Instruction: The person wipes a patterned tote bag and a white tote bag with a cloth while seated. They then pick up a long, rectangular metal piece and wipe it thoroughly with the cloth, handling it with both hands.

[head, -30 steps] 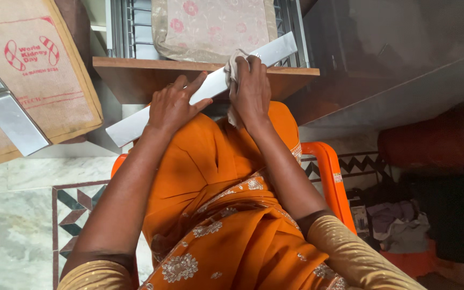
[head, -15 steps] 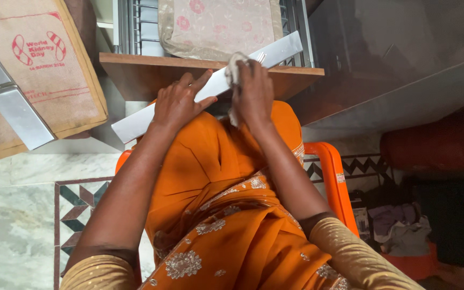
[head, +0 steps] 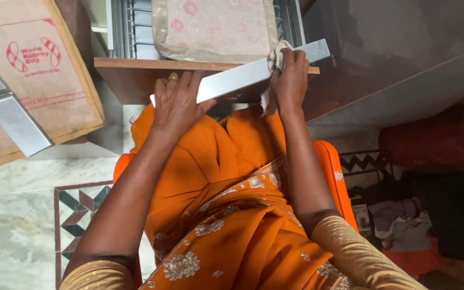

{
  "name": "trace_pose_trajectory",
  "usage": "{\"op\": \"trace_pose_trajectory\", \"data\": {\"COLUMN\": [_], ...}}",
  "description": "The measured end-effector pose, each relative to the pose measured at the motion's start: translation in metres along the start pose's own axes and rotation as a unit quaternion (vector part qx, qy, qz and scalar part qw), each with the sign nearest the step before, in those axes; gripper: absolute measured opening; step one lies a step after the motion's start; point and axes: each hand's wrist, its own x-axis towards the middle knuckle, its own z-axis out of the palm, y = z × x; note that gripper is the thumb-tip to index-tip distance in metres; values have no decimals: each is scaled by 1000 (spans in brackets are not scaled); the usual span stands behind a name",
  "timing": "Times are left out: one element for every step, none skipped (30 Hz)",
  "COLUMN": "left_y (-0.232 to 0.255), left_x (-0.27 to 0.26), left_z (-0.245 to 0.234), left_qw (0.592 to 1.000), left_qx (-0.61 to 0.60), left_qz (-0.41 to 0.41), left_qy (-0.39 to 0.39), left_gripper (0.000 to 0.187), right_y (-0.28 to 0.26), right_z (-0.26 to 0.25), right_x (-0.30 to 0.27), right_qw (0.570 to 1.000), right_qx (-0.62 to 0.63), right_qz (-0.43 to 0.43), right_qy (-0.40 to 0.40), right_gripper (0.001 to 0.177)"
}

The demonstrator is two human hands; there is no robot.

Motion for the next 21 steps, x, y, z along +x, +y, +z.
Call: {"op": "trace_pose_trajectory", "data": {"left_y": [0, -2, -5, -11, -17, -21, -25, -28, -30, -32, -33, -34, -34, -34, -33, -33, -33, -32, -32, -32, -32], "left_x": [0, -1, -1, -2, -3, -3, -4, -4, -5, -5, -5, -6, -7, -7, -8, -7, -7, -6, -6, -6, -6], "left_z": [-1, -2, -2, -2, -1, 1, 4, 7, 11, 14, 16, 18, 19, 20, 20, 20, 19, 19, 18, 18, 17], "left_qw": [1000, 1000, 1000, 999, 999, 999, 999, 998, 998, 998, 998, 998, 998, 997, 998, 998, 998, 998, 998, 998, 998], "left_qx": [4, 10, 12, 13, 14, -3, -21, -40, -40, -39, -38, -38, -38, -38, -34, -29, -25, -27, -29, -32, -34], "left_qz": [-2, -5, -9, -13, -18, -24, -30, -38, -34, -31, -29, -27, -24, -21, -20, -18, -16, -16, -15, -14, -17], "left_qy": [1, 1, 17, 33, 49, 42, 35, 28, 31, 35, 39, 44, 50, 56, 57, 59, 61, 61, 61, 62, 57], "left_gripper": [73, 73, 75, 77, 80, 76, 73, 70, 70, 70, 70, 72, 74, 76, 76, 77, 78, 77, 77, 77, 76], "right_y": [2, 4, 5, 6, 7, 8, 7, 5, 3, -1, -6, -13, -20, -28, -36, -44, -52, -59, -66, -72, -78], "right_z": [-1, -1, -1, -2, -2, -2, -2, 0, 1, 2, 4, 6, 9, 11, 13, 14, 15, 15, 15, 14, 16], "right_x": [0, 0, 0, 0, 0, 1, 0, -2, -5, -8, -13, -20, -24, -28, -32, -35, -38, -41, -44, -49, -52], "right_qw": [1000, 1000, 1000, 999, 999, 999, 999, 999, 999, 999, 998, 997, 996, 996, 995, 994, 994, 993, 993, 992, 991], "right_qx": [6, 13, 19, 23, 26, 29, 32, 34, 36, 49, 62, 75, 84, 93, 102, 103, 103, 104, 104, 103, 102], "right_qz": [8, 16, 24, 27, 30, 33, 30, 27, 23, 8, -6, -20, -18, -15, -12, -15, -18, -21, -37, -52, -68], "right_qy": [1, 0, 0, 2, 5, 7, 8, 7, 7, 11, 14, 16, 6, -3, -12, -23, -33, -43, -46, -50, -53], "right_gripper": [48, 48, 49, 48, 47, 47, 48, 49, 50, 51, 53, 54, 53, 53, 52, 53, 54, 55, 55, 56, 57]}}
